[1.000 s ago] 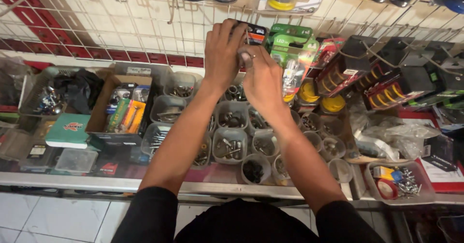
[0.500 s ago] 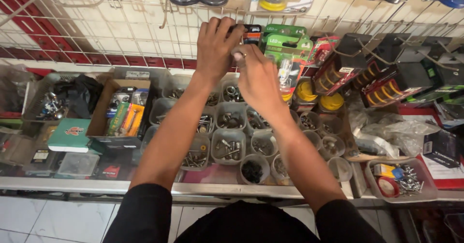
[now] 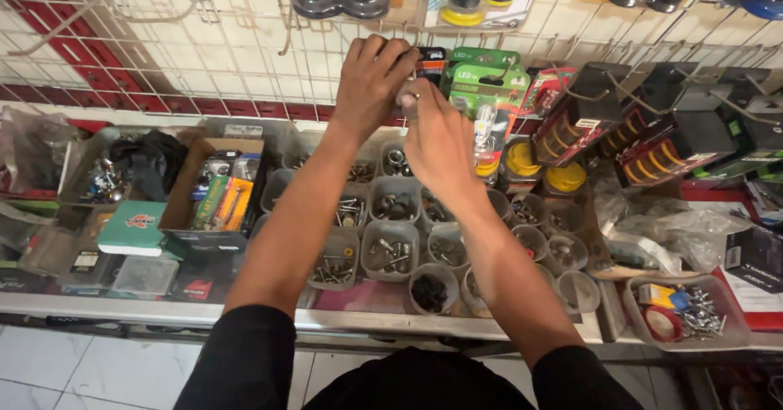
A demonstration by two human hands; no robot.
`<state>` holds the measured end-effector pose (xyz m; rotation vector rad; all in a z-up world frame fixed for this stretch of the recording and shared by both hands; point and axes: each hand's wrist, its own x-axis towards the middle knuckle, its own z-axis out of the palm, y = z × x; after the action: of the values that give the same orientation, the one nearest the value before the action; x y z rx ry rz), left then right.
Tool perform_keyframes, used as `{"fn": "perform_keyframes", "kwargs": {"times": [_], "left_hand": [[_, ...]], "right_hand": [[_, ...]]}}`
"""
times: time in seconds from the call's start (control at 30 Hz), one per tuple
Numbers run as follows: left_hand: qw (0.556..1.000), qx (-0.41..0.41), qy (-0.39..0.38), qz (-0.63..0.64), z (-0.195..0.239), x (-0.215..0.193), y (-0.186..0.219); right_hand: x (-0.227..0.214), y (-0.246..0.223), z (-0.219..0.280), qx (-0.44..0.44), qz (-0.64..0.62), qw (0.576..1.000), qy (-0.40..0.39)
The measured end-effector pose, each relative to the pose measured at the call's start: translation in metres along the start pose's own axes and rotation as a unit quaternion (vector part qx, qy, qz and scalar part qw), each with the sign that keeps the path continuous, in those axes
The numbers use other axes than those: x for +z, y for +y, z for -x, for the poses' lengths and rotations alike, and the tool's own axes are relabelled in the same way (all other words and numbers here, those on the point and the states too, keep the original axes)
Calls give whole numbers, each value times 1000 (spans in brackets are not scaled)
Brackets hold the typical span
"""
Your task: The person repeatedly picks up packaged automotive parts, such as LED bulbs and fidget spinners, from a glass display counter. They move to a wall-mounted wire rack, hang the items on hooks, and then return to the counter to repeat the process with different packages.
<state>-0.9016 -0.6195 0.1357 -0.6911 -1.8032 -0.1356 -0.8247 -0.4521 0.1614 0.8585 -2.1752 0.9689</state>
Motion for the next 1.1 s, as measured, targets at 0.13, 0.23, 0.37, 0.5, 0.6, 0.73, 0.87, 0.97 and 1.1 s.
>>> {"fn": "perform_keyframes", "kwargs": {"times": [0.13,0.23,0.37,0.5,0.6,0.73,0.87,0.97,1.1], "left_hand": [[997,68,-45,-11,-5,-5,-19],[995,76,-64,-12,-5,-5,-23],[998,35,-44,-12,0,-4,-14],[998,31,-44,-12,0,-7,-9],[997,45,-46,-36,2,-12,-10],[995,56,-52,-70,-1,-9,-11],[992,54,-70,-94,0,-8,-10],[993,45,-60,-91,2,-14,-5],[997,-42,-32,-61,16,-42,19]], "right_hand": [[6,6,-1,6,9,1000,-4],[9,6,1,-2,2,1000,8],[11,3,3,5,-9,1000,15],[2,1,4,5,-21,1000,-3],[0,1,4,36,-24,999,-24],[-1,2,12,-1,-54,999,3],[-9,0,24,32,-89,996,-4],[-18,-3,35,77,-88,993,-11],[-26,-4,72,99,-133,986,-27]]}}
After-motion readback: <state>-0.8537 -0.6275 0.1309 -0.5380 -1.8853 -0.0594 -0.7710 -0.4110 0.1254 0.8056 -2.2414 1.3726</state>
